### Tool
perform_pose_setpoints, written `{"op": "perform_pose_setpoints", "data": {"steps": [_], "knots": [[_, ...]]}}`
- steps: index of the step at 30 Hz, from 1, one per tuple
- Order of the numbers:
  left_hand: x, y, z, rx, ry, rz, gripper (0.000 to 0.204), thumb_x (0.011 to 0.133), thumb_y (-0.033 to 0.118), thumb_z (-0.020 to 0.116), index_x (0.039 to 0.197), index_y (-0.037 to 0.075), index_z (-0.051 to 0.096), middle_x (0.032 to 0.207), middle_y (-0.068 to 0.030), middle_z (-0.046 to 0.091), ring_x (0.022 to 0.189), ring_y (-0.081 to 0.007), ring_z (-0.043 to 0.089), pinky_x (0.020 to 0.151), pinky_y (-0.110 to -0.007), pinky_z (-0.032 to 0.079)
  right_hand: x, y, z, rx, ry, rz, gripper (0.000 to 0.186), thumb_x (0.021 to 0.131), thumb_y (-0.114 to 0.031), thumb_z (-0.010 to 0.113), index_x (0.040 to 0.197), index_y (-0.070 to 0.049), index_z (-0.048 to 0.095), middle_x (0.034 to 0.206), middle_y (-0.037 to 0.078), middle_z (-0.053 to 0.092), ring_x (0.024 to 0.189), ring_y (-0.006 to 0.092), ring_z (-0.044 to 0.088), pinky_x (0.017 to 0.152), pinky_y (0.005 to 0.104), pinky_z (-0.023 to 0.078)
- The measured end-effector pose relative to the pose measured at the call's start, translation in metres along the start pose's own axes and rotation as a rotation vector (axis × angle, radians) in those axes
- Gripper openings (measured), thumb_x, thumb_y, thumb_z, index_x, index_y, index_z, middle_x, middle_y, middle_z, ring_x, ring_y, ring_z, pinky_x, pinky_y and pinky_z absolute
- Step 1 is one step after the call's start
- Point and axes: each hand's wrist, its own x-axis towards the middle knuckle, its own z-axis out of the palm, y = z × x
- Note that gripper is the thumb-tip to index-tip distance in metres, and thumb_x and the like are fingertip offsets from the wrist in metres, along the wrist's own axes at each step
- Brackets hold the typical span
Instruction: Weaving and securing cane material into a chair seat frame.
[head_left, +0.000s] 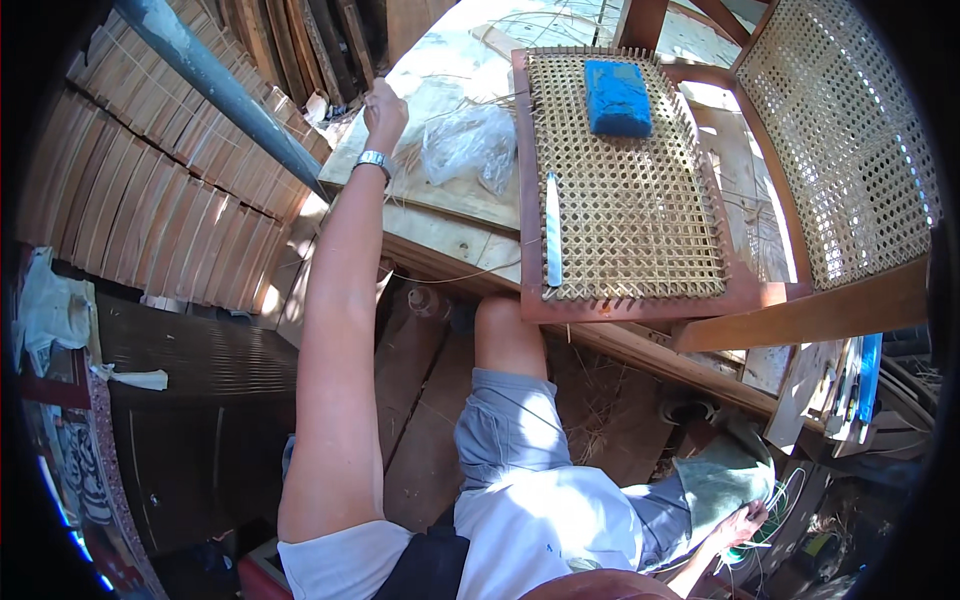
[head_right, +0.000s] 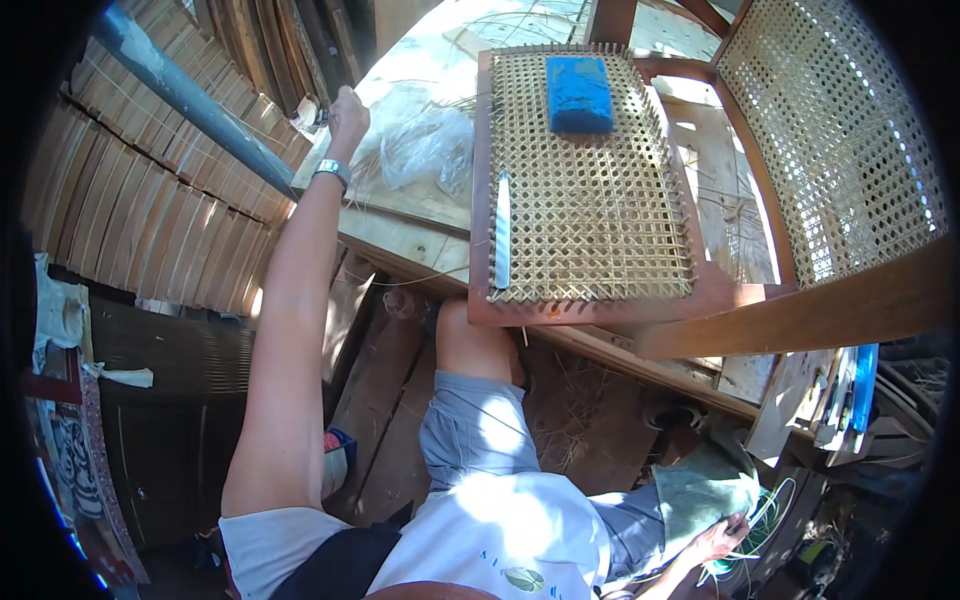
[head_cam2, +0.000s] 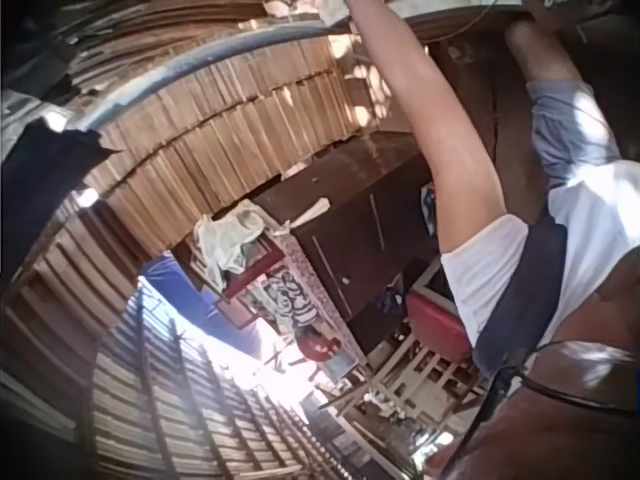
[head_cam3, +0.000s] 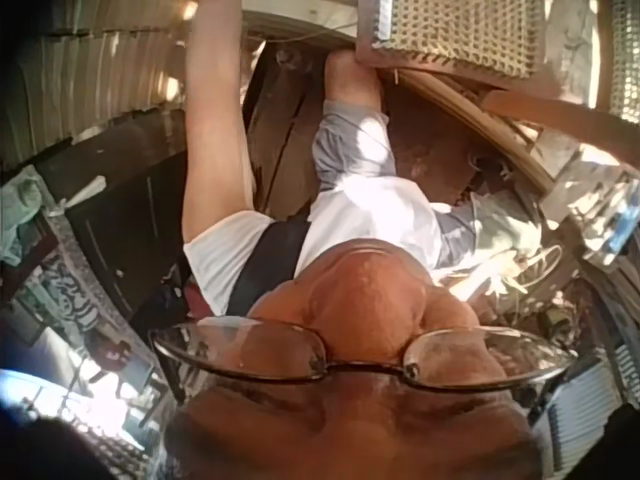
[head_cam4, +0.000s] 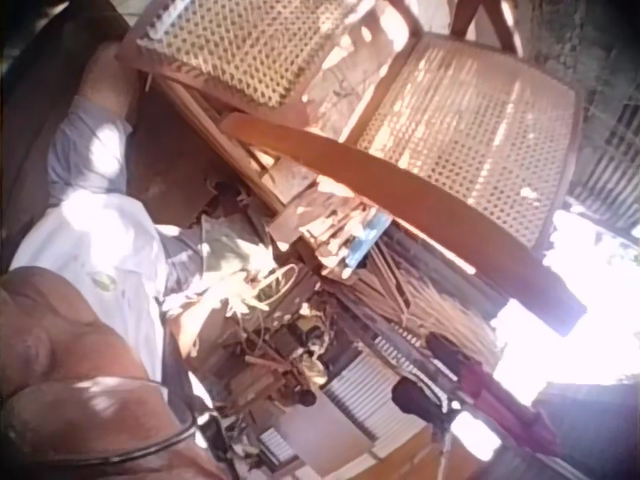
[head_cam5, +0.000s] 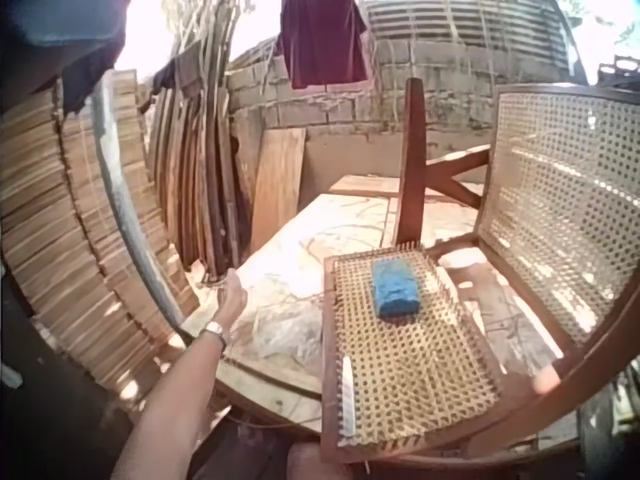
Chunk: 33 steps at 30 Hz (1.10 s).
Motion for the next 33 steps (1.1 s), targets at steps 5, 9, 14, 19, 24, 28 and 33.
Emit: {"op": "perform_pose_setpoints", "data": {"steps": [5, 9, 14, 19, 24, 28, 33], "knots": [[-0.001, 0.012, -0.041, 0.221, -0.107, 0.080, 0.020, 0.080, 0.015, 0.065, 0.091, -0.002, 0.064, 0.087, -0.0289, 0.067, 0.080, -0.0440, 0.068, 0.067, -0.049, 0.056, 0.004, -0.005, 0.003, -0.049, -0.024, -0.001, 0.037, 0.099, -0.038, 0.052, 0.114, -0.005, 0.063, 0.107, 0.018, 0.069, 0.096, 0.0359, 0.066, 0.081, 0.0446, 0.048], [0.001, 0.025, -0.060, 0.331, -0.143, 0.003, 0.019, 0.081, 0.016, 0.063, 0.086, -0.001, 0.070, 0.084, -0.0292, 0.068, 0.082, -0.0442, 0.069, 0.071, -0.048, 0.057, 0.003, -0.003, 0.011, 0.080, 0.067, -0.106, 0.035, 0.101, -0.029, 0.052, 0.109, 0.002, 0.063, 0.096, 0.022, 0.067, 0.084, 0.0367, 0.062, 0.078, 0.0427, 0.047], [-0.010, 0.074, -0.130, -0.470, 0.102, -0.574, 0.026, 0.089, 0.022, 0.061, 0.095, -0.002, 0.071, 0.067, -0.0036, 0.062, 0.061, -0.0146, 0.059, 0.058, -0.033, 0.047, -0.010, -0.031, -0.003, 0.133, -0.022, -0.109, 0.027, 0.092, -0.015, 0.052, 0.111, 0.001, 0.063, 0.099, 0.018, 0.066, 0.086, 0.0339, 0.062, 0.079, 0.0432, 0.048], [-0.179, 0.224, -0.218, -1.073, -0.313, -0.282, 0.020, 0.095, 0.017, 0.059, 0.099, 0.001, 0.068, 0.075, 0.0027, 0.060, 0.068, -0.0047, 0.052, 0.063, -0.022, 0.040, -0.056, -0.161, -0.027, 0.594, -0.281, -0.222, 0.018, 0.098, -0.008, 0.059, 0.111, 0.000, 0.068, 0.098, 0.005, 0.069, 0.083, 0.0116, 0.060, 0.077, 0.0256, 0.048], [-0.295, 0.329, -0.248, -1.100, -1.240, -0.476, 0.013, 0.098, 0.011, 0.060, 0.096, 0.001, 0.068, 0.074, 0.0059, 0.059, 0.064, 0.0001, 0.045, 0.057, -0.018, 0.036, -0.102, -0.291, -0.050, 1.040, -0.930, -0.135, 0.025, 0.095, -0.008, 0.065, 0.118, 0.001, 0.068, 0.096, 0.002, 0.069, 0.067, 0.0001, 0.050, 0.056, 0.0153, 0.035], [-0.325, 0.333, -0.262, -0.977, -1.225, -0.304, 0.013, 0.098, 0.010, 0.059, 0.098, -0.001, 0.066, 0.070, 0.0058, 0.055, 0.061, -0.0005, 0.041, 0.055, -0.019, 0.034, -0.101, -0.321, -0.055, 1.075, -1.042, -0.137, 0.023, 0.096, -0.013, 0.065, 0.114, 0.001, 0.069, 0.083, 0.000, 0.070, 0.051, -0.0027, 0.039, 0.045, 0.0166, 0.026], [-0.342, 0.295, -0.271, -1.305, -1.193, -0.456, 0.014, 0.097, 0.008, 0.060, 0.100, -0.002, 0.070, 0.075, -0.0011, 0.065, 0.061, -0.0024, 0.052, 0.054, -0.017, 0.038, -0.094, -0.310, -0.063, 1.023, -0.976, 0.101, 0.021, 0.096, -0.016, 0.066, 0.106, 0.002, 0.069, 0.081, 0.007, 0.072, 0.046, 0.0002, 0.040, 0.041, 0.0175, 0.027]]}}
